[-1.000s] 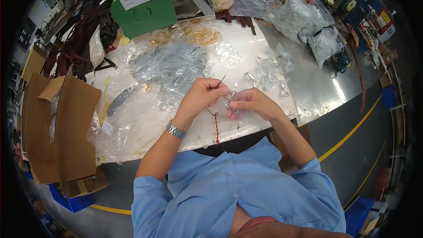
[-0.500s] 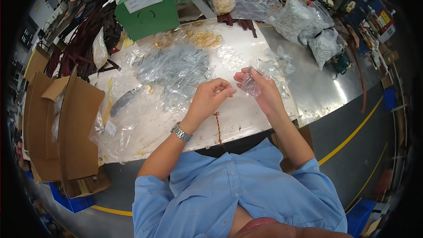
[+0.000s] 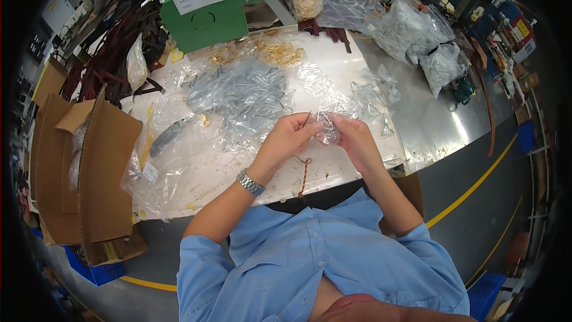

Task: Picking up small metal clips and placing them into individual plastic bags at a workbench.

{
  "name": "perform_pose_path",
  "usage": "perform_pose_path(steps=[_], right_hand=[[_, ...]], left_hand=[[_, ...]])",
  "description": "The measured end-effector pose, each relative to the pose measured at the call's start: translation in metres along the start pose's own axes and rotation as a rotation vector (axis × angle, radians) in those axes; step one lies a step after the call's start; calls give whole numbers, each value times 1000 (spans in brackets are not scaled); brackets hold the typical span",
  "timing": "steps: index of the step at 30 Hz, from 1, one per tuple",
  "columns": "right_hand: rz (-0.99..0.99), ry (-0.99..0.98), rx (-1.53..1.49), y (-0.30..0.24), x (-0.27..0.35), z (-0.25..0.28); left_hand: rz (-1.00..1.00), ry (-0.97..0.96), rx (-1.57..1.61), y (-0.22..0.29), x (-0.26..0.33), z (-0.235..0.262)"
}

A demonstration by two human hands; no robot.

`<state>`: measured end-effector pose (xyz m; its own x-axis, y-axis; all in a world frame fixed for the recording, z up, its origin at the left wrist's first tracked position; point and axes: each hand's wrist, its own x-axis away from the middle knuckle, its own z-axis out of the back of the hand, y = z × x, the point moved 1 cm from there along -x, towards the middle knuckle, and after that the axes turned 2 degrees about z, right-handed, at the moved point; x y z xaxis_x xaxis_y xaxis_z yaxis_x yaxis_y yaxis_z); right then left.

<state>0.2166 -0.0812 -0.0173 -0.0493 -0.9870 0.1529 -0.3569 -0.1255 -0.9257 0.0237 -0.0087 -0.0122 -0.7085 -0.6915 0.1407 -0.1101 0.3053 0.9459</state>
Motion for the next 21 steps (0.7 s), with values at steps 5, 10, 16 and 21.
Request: perform_pose_path(steps=[5,10,16,21], right_hand=[[53,33,-75,0,2,-2],[61,147,-212,-4,-2,-1],[112,203,-232,-18,2,1],[103,196,-225,-11,-1,3]], left_hand=[[34,-44,-161,11,5,-5],[67,-19,-118,2,2,4],[161,-67,-63,4,4,0],[25,-18,-78,4,5,-2]])
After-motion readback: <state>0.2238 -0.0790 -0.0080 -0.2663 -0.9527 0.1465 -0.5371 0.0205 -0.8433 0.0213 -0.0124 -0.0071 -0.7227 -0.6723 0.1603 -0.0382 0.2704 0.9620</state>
